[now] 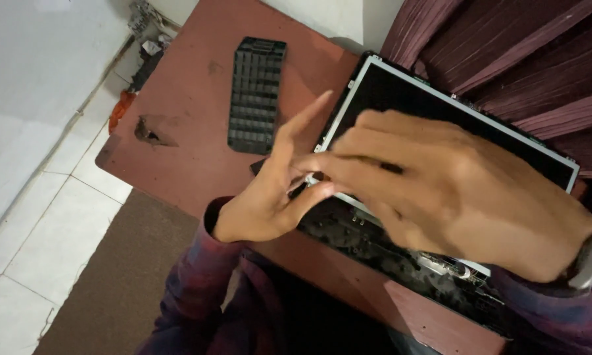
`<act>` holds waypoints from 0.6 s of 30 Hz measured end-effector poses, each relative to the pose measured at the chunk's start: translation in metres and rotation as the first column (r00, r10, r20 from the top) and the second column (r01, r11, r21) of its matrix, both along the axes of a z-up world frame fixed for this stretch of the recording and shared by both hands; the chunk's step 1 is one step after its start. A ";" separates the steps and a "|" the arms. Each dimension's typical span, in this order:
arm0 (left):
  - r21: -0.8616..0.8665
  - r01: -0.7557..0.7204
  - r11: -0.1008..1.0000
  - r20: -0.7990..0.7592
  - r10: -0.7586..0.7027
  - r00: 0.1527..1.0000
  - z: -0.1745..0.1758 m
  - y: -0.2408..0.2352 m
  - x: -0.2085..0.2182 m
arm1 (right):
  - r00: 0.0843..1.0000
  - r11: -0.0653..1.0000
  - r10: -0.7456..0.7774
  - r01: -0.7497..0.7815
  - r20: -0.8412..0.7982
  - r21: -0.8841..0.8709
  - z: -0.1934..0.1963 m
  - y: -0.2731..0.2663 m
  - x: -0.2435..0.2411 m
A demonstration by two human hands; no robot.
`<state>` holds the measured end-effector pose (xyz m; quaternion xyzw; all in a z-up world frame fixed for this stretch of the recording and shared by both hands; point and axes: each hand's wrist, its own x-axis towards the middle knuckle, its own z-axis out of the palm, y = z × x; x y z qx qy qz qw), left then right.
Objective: The person uses a screwdriver to tighten screws along the edges of a laptop screen bezel. After securing the screws, the person flips the laptop over to show the closed back cover.
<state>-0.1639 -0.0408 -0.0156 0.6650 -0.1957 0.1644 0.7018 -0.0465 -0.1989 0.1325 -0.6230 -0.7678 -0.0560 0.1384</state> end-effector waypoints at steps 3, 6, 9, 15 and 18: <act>0.077 -0.106 0.991 0.041 0.103 0.994 -0.003 -0.006 0.006 | 0.999 1.000 -0.010 0.009 -0.039 -0.030 -0.009 -0.002 0.001; 0.093 -0.351 0.932 0.070 0.346 0.936 -0.004 -0.015 0.006 | 0.969 0.986 -0.165 0.155 0.186 0.065 -0.038 -0.004 0.008; 0.100 -0.319 0.942 0.122 0.307 0.944 -0.013 -0.006 0.002 | 0.909 0.964 -0.258 0.219 0.329 0.150 -0.039 -0.005 0.007; 0.034 -0.020 0.999 -0.052 0.022 0.998 0.006 0.002 -0.004 | 0.987 0.998 0.018 -0.027 -0.159 -0.055 -0.003 -0.001 -0.001; 0.036 -0.213 0.976 0.029 0.212 0.977 -0.010 -0.010 -0.002 | 0.990 0.992 -0.126 0.124 0.068 0.031 -0.035 -0.003 0.004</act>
